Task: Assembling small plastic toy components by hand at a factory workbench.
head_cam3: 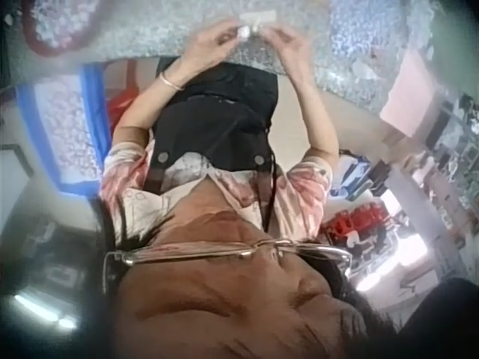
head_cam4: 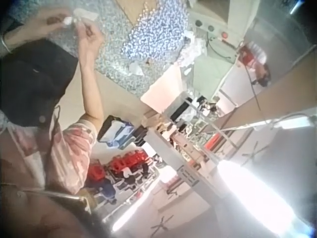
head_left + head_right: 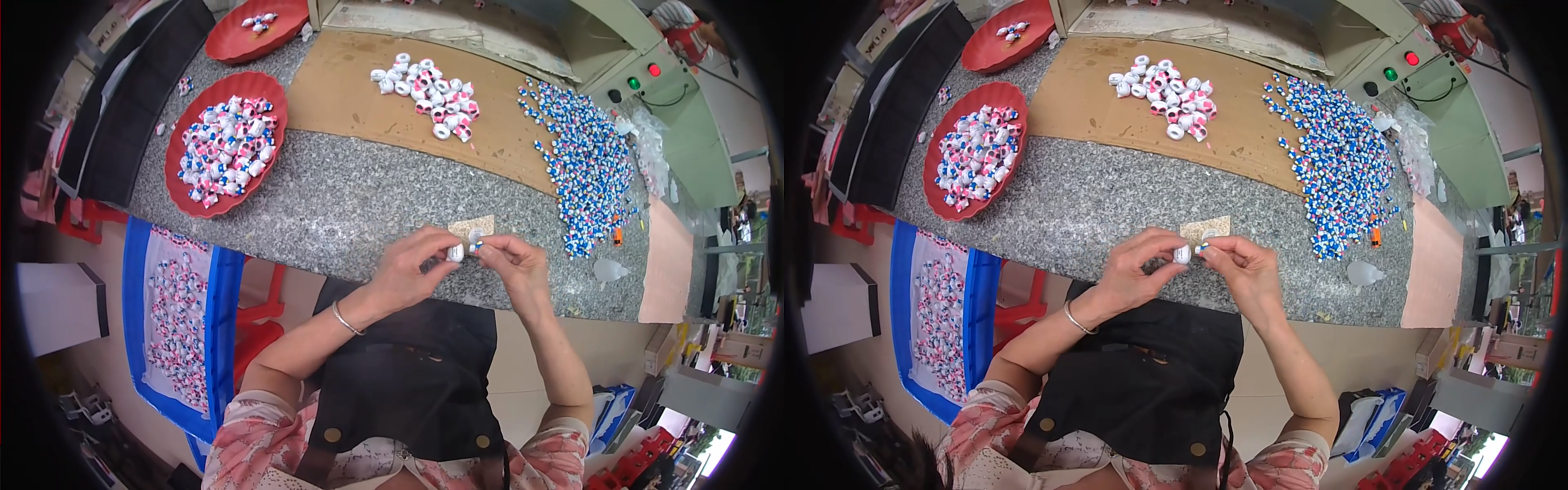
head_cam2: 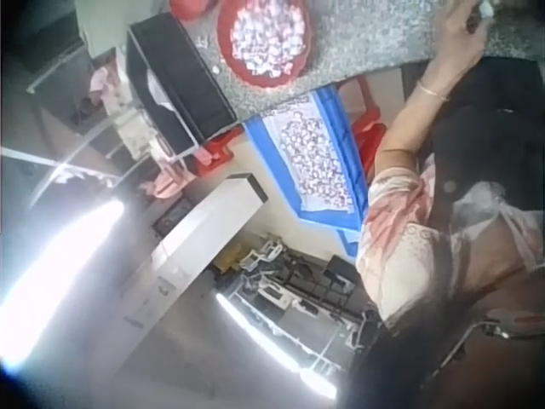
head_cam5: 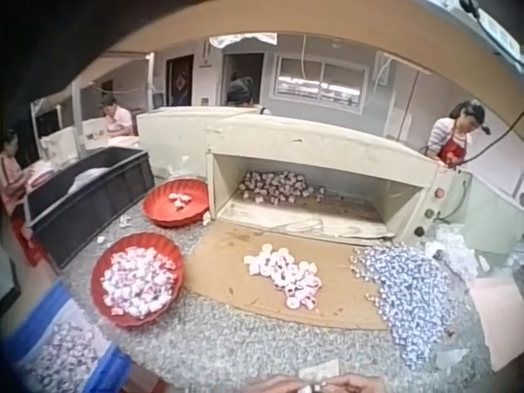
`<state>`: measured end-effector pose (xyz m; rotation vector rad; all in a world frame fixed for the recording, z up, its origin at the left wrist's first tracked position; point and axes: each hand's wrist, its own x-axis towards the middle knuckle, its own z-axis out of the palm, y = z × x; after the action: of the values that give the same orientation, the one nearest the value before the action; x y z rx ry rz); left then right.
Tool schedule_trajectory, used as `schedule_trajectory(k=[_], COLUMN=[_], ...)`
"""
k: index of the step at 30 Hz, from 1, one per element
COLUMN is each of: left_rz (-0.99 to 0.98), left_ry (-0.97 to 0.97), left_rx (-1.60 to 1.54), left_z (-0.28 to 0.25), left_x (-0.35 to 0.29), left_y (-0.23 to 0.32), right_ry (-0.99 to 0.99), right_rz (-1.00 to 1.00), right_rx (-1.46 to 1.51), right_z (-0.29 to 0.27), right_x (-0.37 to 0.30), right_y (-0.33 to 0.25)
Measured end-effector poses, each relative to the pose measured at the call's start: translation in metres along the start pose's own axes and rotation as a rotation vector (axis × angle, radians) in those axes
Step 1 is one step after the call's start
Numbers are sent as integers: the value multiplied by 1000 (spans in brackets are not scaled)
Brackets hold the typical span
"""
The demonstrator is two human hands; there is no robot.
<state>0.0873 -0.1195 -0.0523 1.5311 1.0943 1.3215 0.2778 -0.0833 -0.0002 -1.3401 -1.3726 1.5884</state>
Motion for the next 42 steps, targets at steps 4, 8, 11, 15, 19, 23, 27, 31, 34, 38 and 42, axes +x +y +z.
schedule_trajectory(k=[4,8,11,15,19,23,27,31,34,38,42], left_rz=[-49,-267,-386,-392,-597,-418,68,301,144,234,288], left_ry=[-91,-350,-434,-461,-422,-295,113,395,399,619,275], left_rx=[-49,-430,-544,-423,-498,-334,483,1076,1380,1328,793], left_z=[-5,-16,-20,-18,-20,-48,-134,-207,-251,-219,-143], left_x=[4,9,9,5,3,11,29,41,32,50,82], left_y=[6,7,14,18,15,14,44,43,32,21,4], right_ry=[-39,-97,-151,-124,-139,-72,406,348,259,226,273], right_rz=[-49,-479,-466,-450,-399,-455,-585,-451,-405,-340,-436], right_rx=[-114,-442,-431,-462,-467,-394,-949,-1213,-1449,-1581,-1223], right_z=[-2,0,4,4,9,2,-86,-141,-147,-147,-131], right_x=[-8,-12,-19,-22,-21,-13,6,13,22,14,14], right_y=[1,-16,-22,-15,-6,-8,18,28,31,30,14])
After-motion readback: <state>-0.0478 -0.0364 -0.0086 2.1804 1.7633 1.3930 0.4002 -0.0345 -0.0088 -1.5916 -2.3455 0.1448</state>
